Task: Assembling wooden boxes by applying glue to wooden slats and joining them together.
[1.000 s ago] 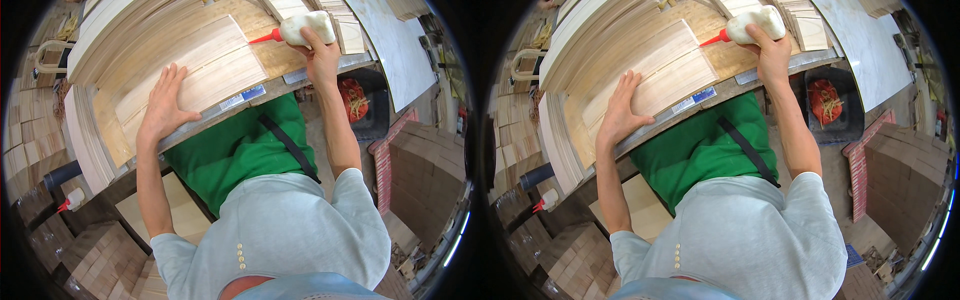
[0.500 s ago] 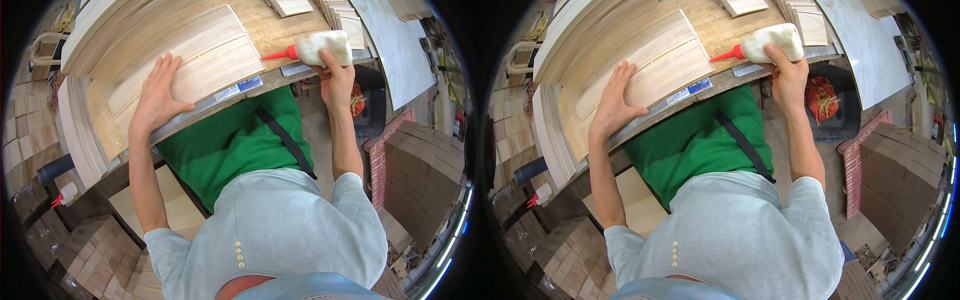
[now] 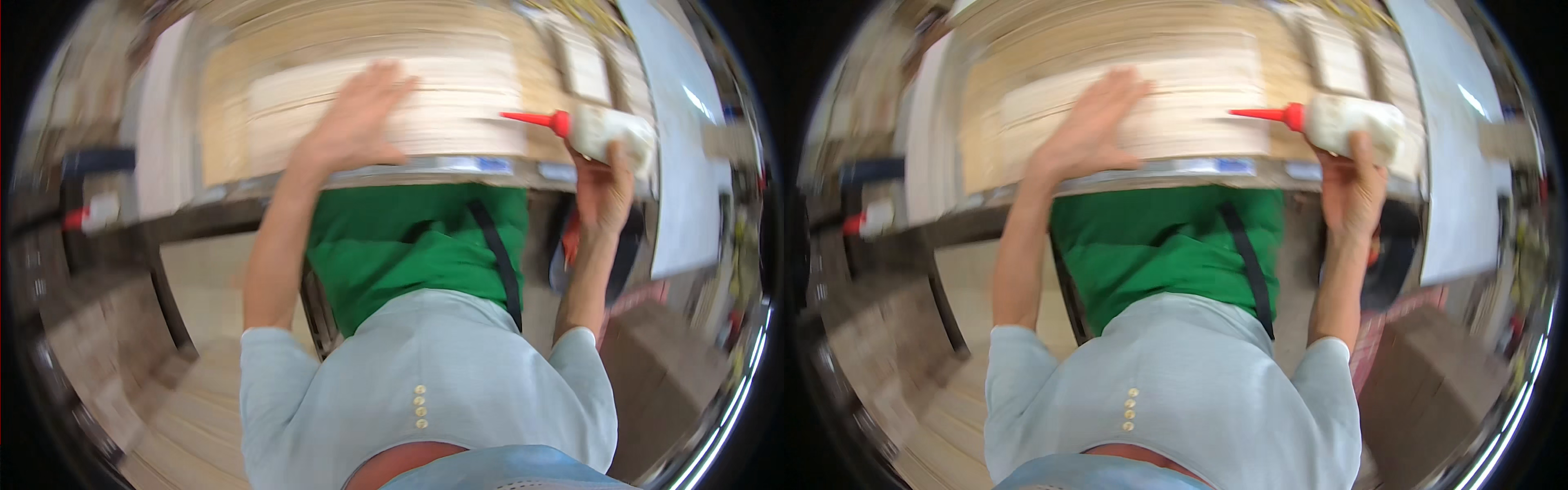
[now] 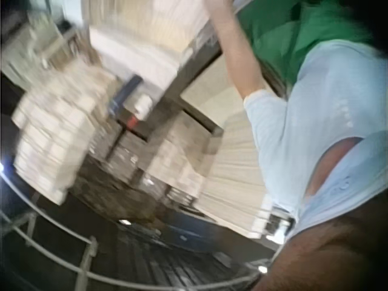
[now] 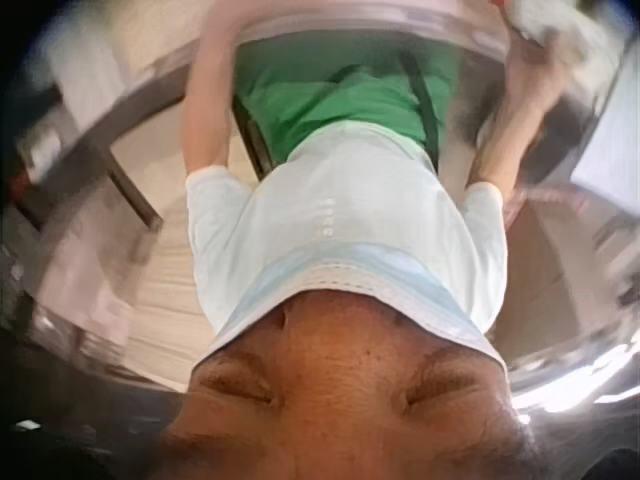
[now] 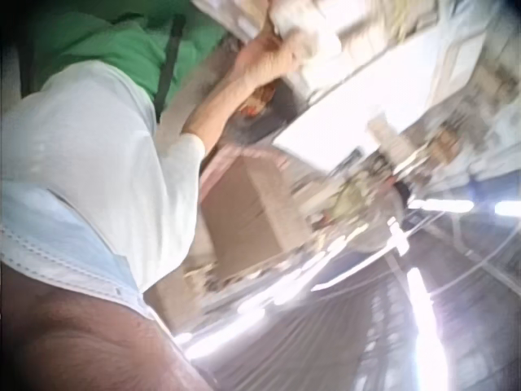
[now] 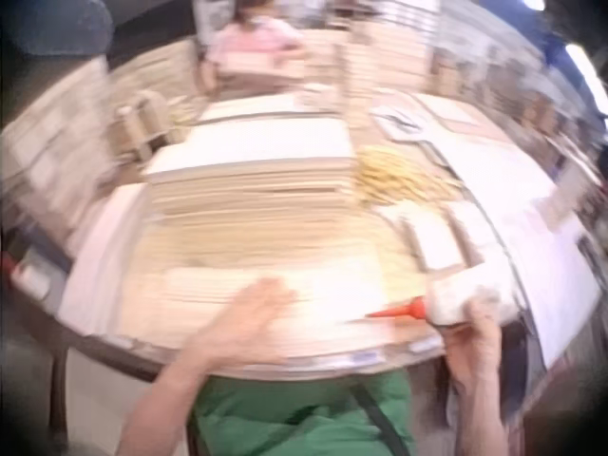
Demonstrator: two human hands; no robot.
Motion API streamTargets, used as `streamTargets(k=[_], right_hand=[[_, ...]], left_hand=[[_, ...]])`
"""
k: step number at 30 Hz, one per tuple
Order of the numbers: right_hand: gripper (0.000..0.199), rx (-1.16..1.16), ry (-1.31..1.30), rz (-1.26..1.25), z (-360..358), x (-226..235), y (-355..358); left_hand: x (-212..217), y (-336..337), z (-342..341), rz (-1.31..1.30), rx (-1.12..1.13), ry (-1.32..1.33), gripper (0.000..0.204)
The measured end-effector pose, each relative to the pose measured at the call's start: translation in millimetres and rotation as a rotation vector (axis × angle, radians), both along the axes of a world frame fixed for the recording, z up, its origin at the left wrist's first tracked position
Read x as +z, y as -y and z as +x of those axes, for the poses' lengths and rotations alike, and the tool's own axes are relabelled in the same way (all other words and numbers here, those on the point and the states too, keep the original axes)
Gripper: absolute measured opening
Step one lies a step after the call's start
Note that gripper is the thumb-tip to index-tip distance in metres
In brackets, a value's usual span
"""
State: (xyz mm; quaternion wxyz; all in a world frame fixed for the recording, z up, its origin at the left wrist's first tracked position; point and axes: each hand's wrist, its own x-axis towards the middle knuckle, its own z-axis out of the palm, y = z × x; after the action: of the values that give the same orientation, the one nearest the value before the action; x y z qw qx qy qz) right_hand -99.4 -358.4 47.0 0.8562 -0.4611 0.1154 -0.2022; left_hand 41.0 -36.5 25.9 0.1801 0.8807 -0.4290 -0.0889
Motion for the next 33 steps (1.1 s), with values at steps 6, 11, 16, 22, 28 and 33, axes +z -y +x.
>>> streamTargets(k=[6,11,16,22,28,33], right_hand=[[0.047,0.491,0.142,-0.086,120.2,39.1,-114.9],[0.043,0.903,0.184,-0.28,193.0,49.9,-238.8],[0.046,1.157,0.141,-0.454,209.1,51.4,-303.5],[0.046,1.256,0.042,-0.591,219.7,21.4,-301.4],[0.045,1.294,-0.027,-0.477,216.9,24.5,-307.6],[0.043,1.297,0.012,-0.529,220.1,31.8,-310.5]], left_hand=[[-1.0,-2.7,-7.4,-0.063,0.04,-0.118,0.097],[-13.1,-4.5,-10.7,-0.19,0.092,0.071,0.086],[-10.8,-6.6,-13.9,-0.149,0.096,0.002,0.085],[-7.2,-6.9,-13.5,-0.082,0.08,-0.023,0.094],[-5.8,-7.8,-12.8,-0.096,0.087,-0.074,0.092],[-5.3,-7.6,-11.0,-0.046,0.071,-0.08,0.095]])
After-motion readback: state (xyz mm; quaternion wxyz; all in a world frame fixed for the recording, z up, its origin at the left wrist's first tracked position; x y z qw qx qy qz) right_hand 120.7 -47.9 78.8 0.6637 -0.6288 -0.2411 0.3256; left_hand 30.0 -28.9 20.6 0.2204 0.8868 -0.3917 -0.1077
